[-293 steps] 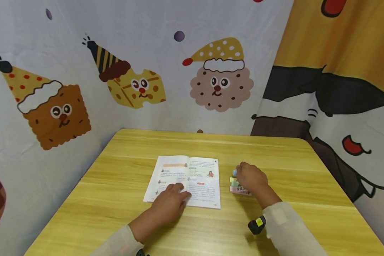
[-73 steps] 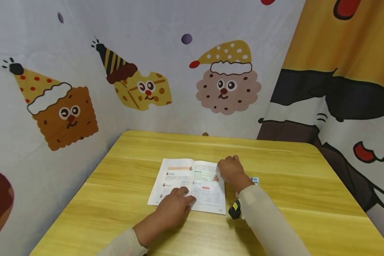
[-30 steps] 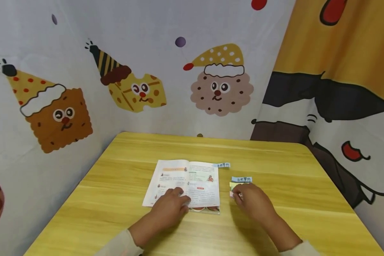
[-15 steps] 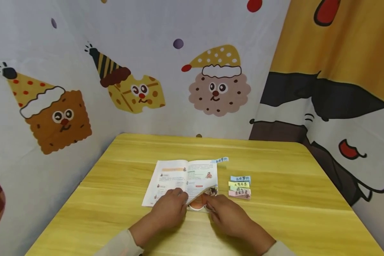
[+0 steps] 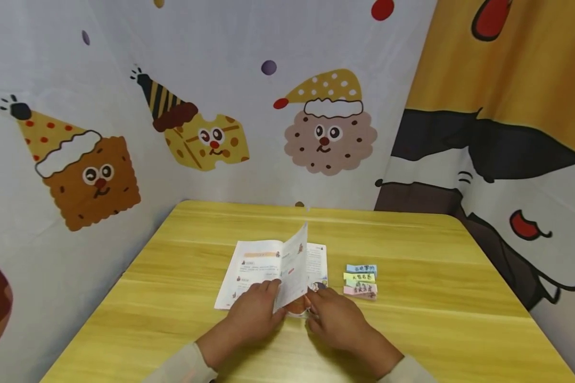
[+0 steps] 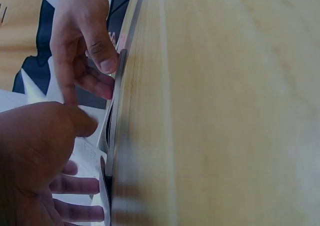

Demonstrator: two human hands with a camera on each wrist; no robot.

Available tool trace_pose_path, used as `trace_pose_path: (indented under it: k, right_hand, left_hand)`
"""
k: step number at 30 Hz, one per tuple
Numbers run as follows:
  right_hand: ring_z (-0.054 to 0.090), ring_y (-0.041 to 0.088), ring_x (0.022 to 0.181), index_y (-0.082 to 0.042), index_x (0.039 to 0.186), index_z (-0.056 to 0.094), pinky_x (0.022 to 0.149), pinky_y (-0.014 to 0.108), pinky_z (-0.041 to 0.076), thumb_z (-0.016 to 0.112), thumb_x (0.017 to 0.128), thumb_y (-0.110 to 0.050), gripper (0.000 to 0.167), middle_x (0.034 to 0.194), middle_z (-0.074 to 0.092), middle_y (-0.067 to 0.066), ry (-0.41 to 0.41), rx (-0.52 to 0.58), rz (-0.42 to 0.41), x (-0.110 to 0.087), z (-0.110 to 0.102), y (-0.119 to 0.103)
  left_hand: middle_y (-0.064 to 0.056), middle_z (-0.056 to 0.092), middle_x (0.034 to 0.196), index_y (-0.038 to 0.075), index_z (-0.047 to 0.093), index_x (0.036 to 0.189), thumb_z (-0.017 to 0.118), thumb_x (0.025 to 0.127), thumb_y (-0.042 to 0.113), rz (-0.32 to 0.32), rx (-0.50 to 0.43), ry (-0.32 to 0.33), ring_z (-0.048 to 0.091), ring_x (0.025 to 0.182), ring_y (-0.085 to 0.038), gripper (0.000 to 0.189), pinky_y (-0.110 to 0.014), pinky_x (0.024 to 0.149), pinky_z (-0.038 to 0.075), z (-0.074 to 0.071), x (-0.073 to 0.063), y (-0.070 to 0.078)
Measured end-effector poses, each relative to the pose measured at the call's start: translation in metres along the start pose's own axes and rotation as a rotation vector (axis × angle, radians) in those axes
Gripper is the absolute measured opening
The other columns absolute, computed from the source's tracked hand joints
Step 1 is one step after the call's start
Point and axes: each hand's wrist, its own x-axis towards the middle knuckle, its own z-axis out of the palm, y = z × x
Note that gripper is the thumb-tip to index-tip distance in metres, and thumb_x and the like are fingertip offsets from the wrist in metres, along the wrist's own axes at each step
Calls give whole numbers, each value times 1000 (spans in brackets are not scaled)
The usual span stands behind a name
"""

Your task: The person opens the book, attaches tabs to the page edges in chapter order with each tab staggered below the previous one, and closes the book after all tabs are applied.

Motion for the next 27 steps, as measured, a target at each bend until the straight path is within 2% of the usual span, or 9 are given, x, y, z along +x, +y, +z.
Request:
trace_pose_path:
  k: [4,7,10,12,17,20,23,25,27]
  right_hand:
    - [61,16,90,-13,136,65,66,34,52,81,86,-33,56,99,63,-5,-29,-4,-11,1,-4,1]
    - [63,19,97,-16,124,68,69,35,53,83,86,-33,45,99,63,-6,-58,3,-34,2,-6,3]
    - [63,19,99,-20,122,68,71,36,53,84,86,-31,42,100,63,-8,-79,10,-41,3,-7,4]
    - [64,21,102,-21,123,68,73,38,55,85,85,-30,42,106,65,-6,-83,11,-32,2,-7,4]
    - [64,21,106,-22,124,71,76,40,56,84,87,-25,39,113,68,-5,-82,31,-15,1,-8,5]
    - [64,20,106,-20,120,75,76,38,56,83,87,-22,33,113,68,-5,-63,43,-22,1,-8,5]
    - [65,19,106,-19,116,77,76,35,57,81,89,-19,27,112,69,-4,-50,55,-34,2,-8,5]
    - [65,19,105,-18,113,78,76,33,57,80,90,-17,23,112,69,-4,-45,68,-37,1,-8,6]
    - [64,19,105,-18,111,79,75,31,57,80,90,-16,21,112,69,-3,-45,76,-43,1,-8,7]
  left_hand:
    - [-13,69,108,-4,52,140,66,96,33,-86,-68,4,67,91,-29,60,-42,67,55,1,2,-2]
    - [-16,70,102,-5,44,148,65,98,35,-165,-154,13,67,80,-27,68,-41,58,53,-1,3,-4]
    - [-17,69,94,-3,34,154,66,99,36,-226,-219,74,65,69,-25,75,-38,51,49,-2,4,-6]
    - [-17,67,96,-3,28,156,69,97,32,-240,-215,148,64,70,-26,80,-39,54,51,-3,3,-8]
    - [-24,55,128,6,21,162,81,86,22,-250,-77,316,62,103,-37,97,-43,62,55,0,1,-12]
    - [-28,41,144,17,32,161,87,81,24,-257,10,332,49,125,-44,97,-48,76,55,2,0,-15]
    - [-27,36,151,23,53,149,86,83,21,-215,73,290,34,140,-50,74,-59,102,43,2,0,-17]
    - [-23,41,151,23,65,137,82,86,12,-132,84,242,33,143,-49,54,-62,109,34,2,0,-18]
    - [-16,51,145,21,71,126,75,89,1,-9,71,182,40,140,-42,42,-57,111,35,3,-1,-18]
